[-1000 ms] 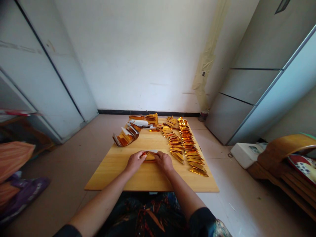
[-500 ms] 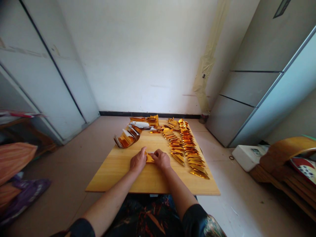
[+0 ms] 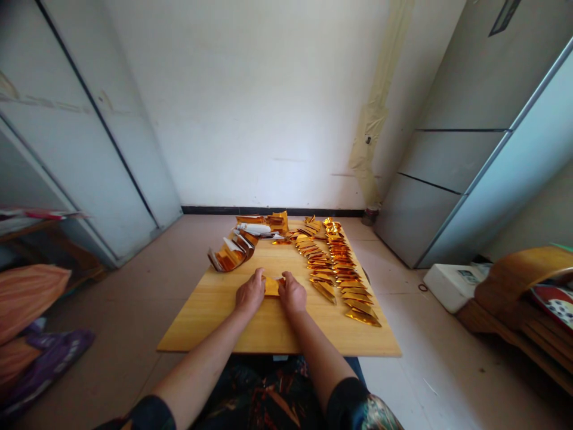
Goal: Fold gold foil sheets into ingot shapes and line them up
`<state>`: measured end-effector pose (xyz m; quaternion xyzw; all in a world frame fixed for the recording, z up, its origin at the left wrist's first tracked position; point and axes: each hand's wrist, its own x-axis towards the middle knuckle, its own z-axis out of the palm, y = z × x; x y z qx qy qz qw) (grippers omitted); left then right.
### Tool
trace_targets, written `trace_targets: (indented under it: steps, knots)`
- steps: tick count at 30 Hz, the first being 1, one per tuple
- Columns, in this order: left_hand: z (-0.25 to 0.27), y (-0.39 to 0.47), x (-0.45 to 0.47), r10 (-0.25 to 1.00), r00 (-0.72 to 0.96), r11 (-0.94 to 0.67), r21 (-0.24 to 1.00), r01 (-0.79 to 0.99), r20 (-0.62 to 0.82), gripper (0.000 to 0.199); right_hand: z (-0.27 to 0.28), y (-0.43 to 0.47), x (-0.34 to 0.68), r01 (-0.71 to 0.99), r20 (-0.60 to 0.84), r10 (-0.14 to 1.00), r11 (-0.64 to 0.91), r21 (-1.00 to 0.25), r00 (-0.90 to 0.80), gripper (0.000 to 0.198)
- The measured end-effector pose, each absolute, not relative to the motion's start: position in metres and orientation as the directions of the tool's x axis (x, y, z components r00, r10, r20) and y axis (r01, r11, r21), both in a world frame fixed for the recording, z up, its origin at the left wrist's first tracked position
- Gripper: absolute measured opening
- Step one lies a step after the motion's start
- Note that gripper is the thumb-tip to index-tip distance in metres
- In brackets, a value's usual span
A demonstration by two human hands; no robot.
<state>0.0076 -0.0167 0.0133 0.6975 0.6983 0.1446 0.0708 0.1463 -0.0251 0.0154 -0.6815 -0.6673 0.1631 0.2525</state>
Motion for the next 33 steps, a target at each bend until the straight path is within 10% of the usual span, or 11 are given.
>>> trace_targets:
  steps: [33]
  knots:
    - [0.021,-0.020,0.014,0.999,0.034,-0.034,0.149,0.988,0.004,0.025,0.027,-0.001,0.136,0.940,-0.029,0.992,-0.128,-0.317,0.125,0.018]
